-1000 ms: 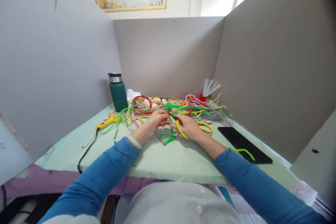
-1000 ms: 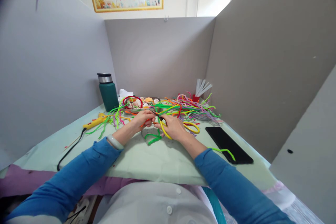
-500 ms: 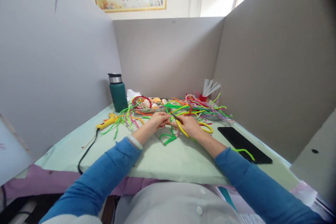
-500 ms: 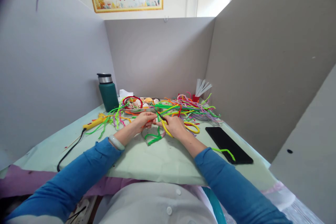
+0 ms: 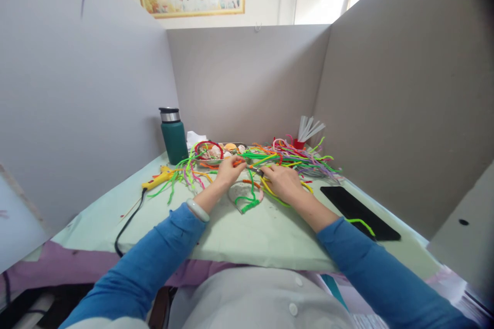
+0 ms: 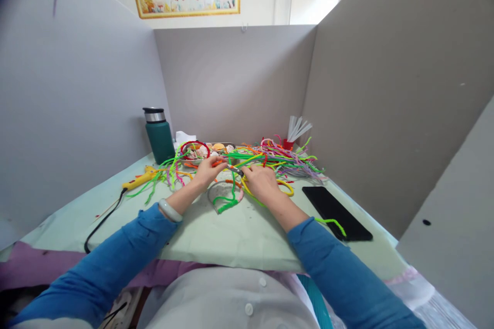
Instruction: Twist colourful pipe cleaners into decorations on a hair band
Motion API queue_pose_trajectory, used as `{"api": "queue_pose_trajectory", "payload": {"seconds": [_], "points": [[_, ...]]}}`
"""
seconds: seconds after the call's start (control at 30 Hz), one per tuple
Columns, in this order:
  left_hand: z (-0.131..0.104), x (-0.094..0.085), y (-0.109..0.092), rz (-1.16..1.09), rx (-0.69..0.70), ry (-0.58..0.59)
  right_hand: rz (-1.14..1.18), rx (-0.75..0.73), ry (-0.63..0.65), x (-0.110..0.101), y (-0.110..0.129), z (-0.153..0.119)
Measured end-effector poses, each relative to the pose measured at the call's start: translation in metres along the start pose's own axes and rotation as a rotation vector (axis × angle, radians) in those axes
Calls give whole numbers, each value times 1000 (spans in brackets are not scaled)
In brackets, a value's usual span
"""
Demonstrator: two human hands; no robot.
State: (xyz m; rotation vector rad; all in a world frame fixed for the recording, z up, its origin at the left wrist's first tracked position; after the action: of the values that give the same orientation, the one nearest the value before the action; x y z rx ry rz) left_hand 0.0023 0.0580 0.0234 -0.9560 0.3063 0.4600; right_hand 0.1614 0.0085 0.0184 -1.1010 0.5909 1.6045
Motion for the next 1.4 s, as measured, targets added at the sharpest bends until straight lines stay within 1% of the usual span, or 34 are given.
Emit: {"api": "queue_pose_trajectory", "payload": {"seconds": [0.17,0.33,0.43,0.5,0.57,0.63,0.67,0.7,0.73,0.8,0.83,0.9,1.0,1.1,1.17,1.23,1.4], "points": [[-5,-1,-9,347,66,64,-31,-53,-18,0,9,1],[-9,3,-13,533,137,116,-35,-88,-41,3,13,1],[-8,4,-13,568,135,142,-22,-112,-33,3,16,1],[-6,2,-12,559,118,117,-19,-105,-20,2,15,0],[-3,-2,-12,521,104,71,-27,-45,7,2,7,0],[-1,-5,-11,437,92,42,-42,79,42,3,-9,0],[-1,-5,-10,377,75,56,-49,149,54,3,-19,0],[-1,-2,-7,306,47,98,-53,222,64,4,-29,0],[-3,2,-5,228,9,166,-54,298,92,7,-40,0],[-9,13,-1,68,-90,371,-38,397,176,16,-57,-2],[-14,19,-1,-2,-122,475,-20,420,231,21,-62,-3],[-24,25,-8,-73,-95,646,-8,425,254,26,-68,-3],[-34,27,-19,-23,3,820,-5,387,227,27,-68,-2],[-39,27,-27,54,125,905,1,361,235,28,-64,-2],[-42,29,-27,89,178,965,3,355,240,29,-63,-2],[-44,32,-27,97,204,1010,1,355,232,28,-63,-1],[-47,36,-26,132,208,1041,2,348,228,27,-63,-1]]}}
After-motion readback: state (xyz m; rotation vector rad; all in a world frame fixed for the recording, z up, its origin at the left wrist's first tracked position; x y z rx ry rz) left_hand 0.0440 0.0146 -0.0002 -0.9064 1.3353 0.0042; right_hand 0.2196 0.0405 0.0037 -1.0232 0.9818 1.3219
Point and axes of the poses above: each hand's wrist, its own z-axis towards the middle knuckle, its own x-axis out of the palm, y = z × x, the point moved 6 cm from there along z, towards the middle knuckle, and after that the axes turned 3 degrees about z, right-handed, at the moved point
